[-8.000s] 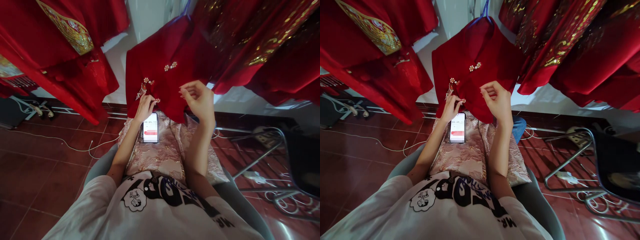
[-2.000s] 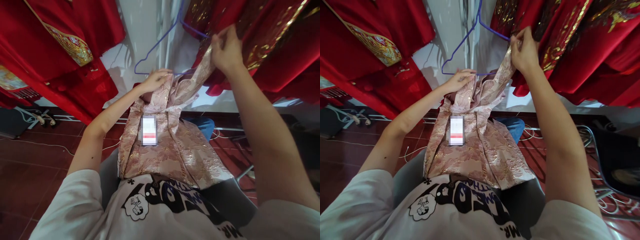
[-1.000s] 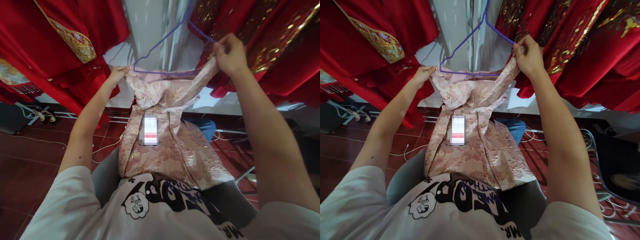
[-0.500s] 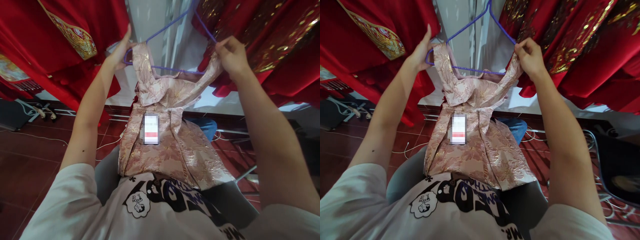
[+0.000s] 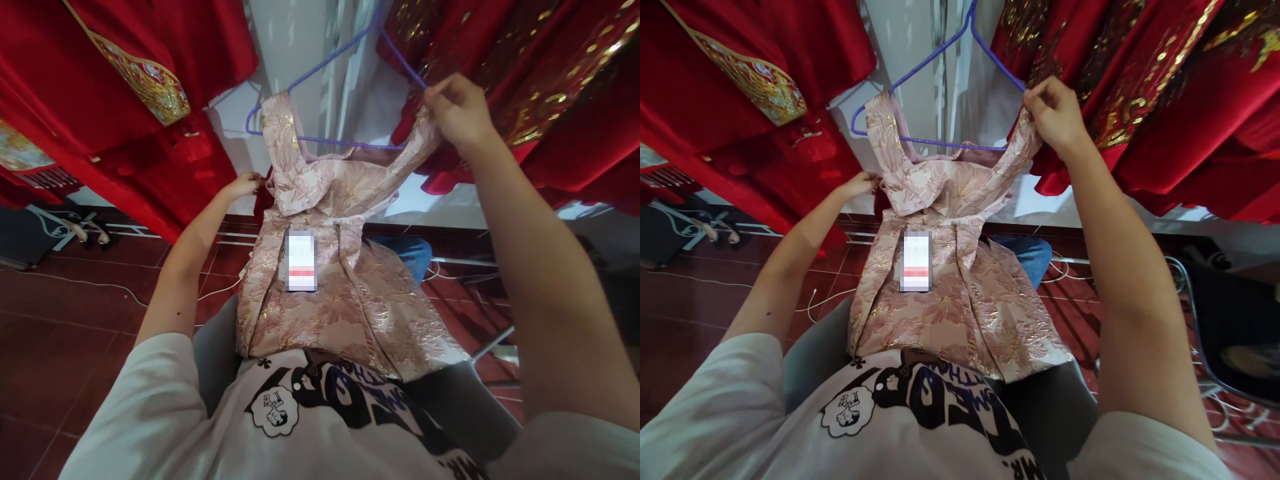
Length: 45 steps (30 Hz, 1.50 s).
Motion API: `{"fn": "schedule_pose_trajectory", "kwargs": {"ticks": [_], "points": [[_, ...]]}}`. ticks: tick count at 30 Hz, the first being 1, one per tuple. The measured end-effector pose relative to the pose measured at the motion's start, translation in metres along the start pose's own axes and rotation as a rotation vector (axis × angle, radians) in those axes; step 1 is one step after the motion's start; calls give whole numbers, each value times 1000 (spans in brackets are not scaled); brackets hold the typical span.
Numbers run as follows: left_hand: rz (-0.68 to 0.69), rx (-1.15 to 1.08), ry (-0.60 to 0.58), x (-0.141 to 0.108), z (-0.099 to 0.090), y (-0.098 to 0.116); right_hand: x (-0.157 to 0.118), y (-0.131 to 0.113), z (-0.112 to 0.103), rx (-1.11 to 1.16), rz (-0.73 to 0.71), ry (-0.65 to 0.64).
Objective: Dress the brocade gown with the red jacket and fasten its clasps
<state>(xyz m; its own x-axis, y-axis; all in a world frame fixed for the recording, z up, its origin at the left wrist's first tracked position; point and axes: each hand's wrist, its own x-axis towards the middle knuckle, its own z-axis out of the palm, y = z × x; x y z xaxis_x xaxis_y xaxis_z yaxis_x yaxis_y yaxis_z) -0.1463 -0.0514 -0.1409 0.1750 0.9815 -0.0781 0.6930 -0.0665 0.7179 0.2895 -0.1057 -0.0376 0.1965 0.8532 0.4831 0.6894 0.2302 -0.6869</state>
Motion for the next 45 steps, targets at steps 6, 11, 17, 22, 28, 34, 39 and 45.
{"fn": "schedule_pose_trajectory", "kwargs": {"ticks": [6, 11, 17, 22, 28, 34, 39, 45], "points": [[183, 151, 322, 22, -57, 64, -6, -8, -3, -57, -4, -28], [262, 398, 432, 14, -71, 166, -19, -17, -14, -200, -59, 52], [341, 524, 511, -28, -38, 239, -33, -43, -18, -304, -56, 146], [259, 590, 422, -61, -38, 230, -39, -54, -17, -416, -74, 169], [132, 714, 447, -56, -47, 200, -43, -63, -13, -423, -82, 183], [385, 361, 466, -4, -27, 227, -55, -67, -7, -312, -64, 171], [571, 13, 227, 16, -29, 229, -39, -58, -30, -324, -80, 71], [320, -269, -104, 22, -61, 194, 11, -82, -33, -456, 189, -452]]}}
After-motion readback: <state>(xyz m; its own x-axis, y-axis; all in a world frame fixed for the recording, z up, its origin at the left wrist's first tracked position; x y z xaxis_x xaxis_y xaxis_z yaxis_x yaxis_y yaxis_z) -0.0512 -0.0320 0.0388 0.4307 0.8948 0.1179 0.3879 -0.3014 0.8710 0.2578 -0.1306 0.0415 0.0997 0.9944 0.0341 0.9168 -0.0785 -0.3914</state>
